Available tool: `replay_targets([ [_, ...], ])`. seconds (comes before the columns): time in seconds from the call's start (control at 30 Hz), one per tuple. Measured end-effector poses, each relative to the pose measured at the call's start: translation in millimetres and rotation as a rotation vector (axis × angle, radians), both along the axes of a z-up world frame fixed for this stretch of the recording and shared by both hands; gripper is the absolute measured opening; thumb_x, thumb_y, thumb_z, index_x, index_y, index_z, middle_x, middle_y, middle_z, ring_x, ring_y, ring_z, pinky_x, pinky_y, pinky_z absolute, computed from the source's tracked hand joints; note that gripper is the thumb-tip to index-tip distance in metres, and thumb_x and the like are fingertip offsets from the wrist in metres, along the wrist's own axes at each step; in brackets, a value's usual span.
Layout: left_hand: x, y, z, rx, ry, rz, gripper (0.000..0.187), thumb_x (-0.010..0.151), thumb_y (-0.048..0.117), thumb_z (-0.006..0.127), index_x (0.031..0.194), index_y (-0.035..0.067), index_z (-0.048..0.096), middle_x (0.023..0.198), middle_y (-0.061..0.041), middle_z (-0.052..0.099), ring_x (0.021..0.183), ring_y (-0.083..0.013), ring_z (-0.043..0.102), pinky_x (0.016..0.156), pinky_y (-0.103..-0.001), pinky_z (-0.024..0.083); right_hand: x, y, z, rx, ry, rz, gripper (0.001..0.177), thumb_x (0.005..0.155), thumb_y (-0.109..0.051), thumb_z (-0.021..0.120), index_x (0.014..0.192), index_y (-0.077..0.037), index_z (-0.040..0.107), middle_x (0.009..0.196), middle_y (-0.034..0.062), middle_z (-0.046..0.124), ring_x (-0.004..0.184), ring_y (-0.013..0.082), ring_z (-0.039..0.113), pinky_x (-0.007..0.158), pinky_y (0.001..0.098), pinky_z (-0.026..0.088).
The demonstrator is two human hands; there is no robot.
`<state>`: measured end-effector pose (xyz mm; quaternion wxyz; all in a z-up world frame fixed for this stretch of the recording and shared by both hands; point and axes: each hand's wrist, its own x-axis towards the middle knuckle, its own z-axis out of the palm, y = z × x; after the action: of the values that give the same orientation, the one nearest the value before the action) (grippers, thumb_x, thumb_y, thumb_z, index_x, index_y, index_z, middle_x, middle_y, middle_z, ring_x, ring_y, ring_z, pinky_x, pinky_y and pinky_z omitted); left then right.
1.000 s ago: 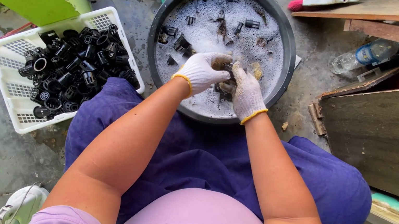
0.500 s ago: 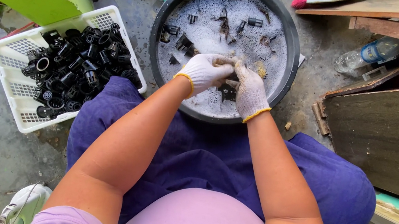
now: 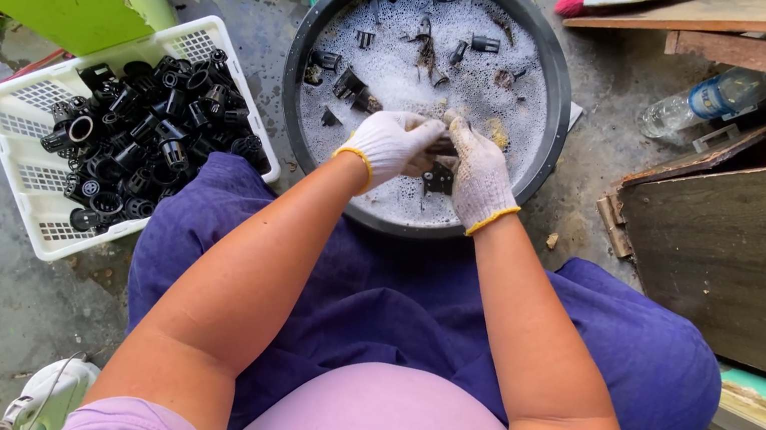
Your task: Washing small black plastic hydroponic net pots in a basin of soapy water.
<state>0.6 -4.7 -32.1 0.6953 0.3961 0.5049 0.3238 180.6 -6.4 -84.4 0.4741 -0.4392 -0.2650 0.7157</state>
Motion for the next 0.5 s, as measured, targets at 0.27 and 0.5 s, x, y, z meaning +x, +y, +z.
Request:
replay_targets([
  [0.27,-1.5,5.9,-22.4,0.110,-0.034,-0.043,0.046,0.095,0.026,0.070,0.126,-0.007,0.069,0.102,-0.006,0.073,0.083,-0.0081,0.067,0.076,-0.023,0.056,1.7,-0.8,-3.0,-0.002,-0.018,-0.012,0.033,0.105,-0.025,0.060,0.124,0.000,0.068,0.110,0.0104,0.071,0.091,0.0185,0.068,0.078,0.0317,0.057],
  [0.5,-0.4,-2.6,3.2,0.067,0.011,-0.034,0.045,0.093,0.024,0.069,0.132,0.001,0.068,0.097,-0.003,0.072,0.072,-0.0066,0.059,0.065,-0.023,0.052,3.0,-1.6,0.4,0.033,-0.019,-0.006,0.035,0.103,-0.026,0.057,0.125,-0.001,0.066,0.113,0.0101,0.072,0.098,0.0184,0.071,0.081,0.0315,0.059],
])
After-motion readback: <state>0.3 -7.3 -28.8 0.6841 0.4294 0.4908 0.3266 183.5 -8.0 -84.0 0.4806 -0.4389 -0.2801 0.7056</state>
